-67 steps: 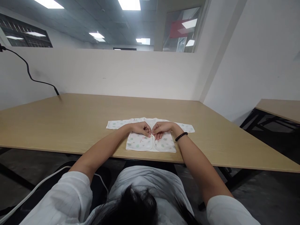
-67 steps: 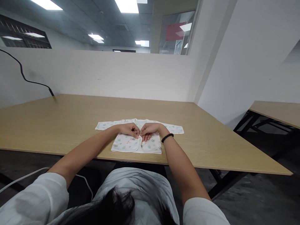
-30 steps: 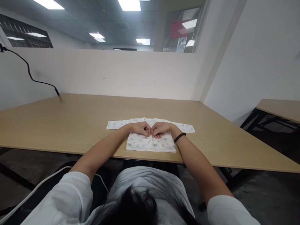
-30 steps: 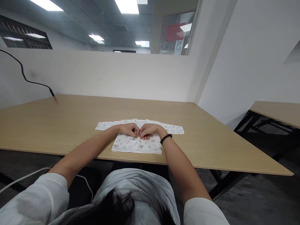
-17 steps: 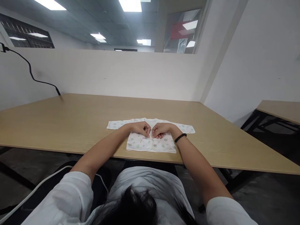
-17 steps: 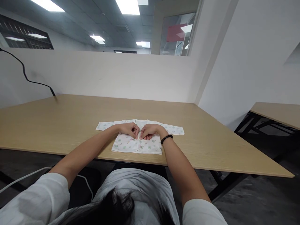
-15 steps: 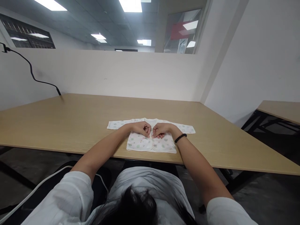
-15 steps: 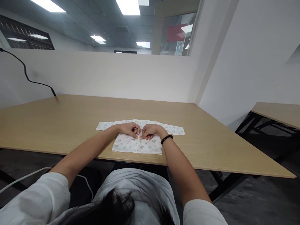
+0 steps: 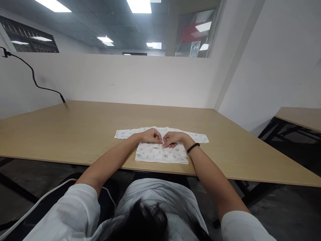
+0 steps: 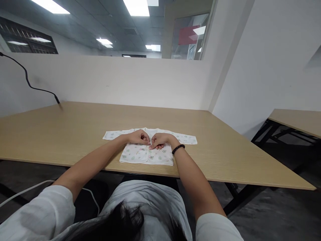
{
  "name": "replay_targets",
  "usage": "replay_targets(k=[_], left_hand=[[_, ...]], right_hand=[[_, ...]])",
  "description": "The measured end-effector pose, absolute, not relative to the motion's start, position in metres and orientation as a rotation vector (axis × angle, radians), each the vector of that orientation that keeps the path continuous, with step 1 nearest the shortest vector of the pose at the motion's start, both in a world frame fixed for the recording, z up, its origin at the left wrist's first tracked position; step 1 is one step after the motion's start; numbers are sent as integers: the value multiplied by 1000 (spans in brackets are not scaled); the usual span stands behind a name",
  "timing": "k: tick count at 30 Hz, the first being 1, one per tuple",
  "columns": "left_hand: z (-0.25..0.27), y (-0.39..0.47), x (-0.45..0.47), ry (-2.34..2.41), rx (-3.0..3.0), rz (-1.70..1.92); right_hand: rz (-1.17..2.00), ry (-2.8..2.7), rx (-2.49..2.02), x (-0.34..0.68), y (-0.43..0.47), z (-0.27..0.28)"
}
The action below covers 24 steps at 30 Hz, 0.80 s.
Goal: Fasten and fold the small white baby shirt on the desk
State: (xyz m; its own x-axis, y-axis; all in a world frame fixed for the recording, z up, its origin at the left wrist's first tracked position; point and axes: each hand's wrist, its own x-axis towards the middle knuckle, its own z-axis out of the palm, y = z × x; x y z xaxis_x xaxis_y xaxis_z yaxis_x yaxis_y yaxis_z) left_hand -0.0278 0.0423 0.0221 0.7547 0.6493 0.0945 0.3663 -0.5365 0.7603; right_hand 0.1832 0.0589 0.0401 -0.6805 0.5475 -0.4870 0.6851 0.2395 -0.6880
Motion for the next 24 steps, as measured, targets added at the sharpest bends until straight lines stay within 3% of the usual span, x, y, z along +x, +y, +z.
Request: replay_targets(k=[19, 24], left_hand=[[14, 59, -31, 1081, 2552, 694], [5, 63, -36, 1027, 2643, 381]], right_hand=[[-1473, 2320, 934, 183, 38, 56], [-1534, 2222, 801, 171, 29, 52]])
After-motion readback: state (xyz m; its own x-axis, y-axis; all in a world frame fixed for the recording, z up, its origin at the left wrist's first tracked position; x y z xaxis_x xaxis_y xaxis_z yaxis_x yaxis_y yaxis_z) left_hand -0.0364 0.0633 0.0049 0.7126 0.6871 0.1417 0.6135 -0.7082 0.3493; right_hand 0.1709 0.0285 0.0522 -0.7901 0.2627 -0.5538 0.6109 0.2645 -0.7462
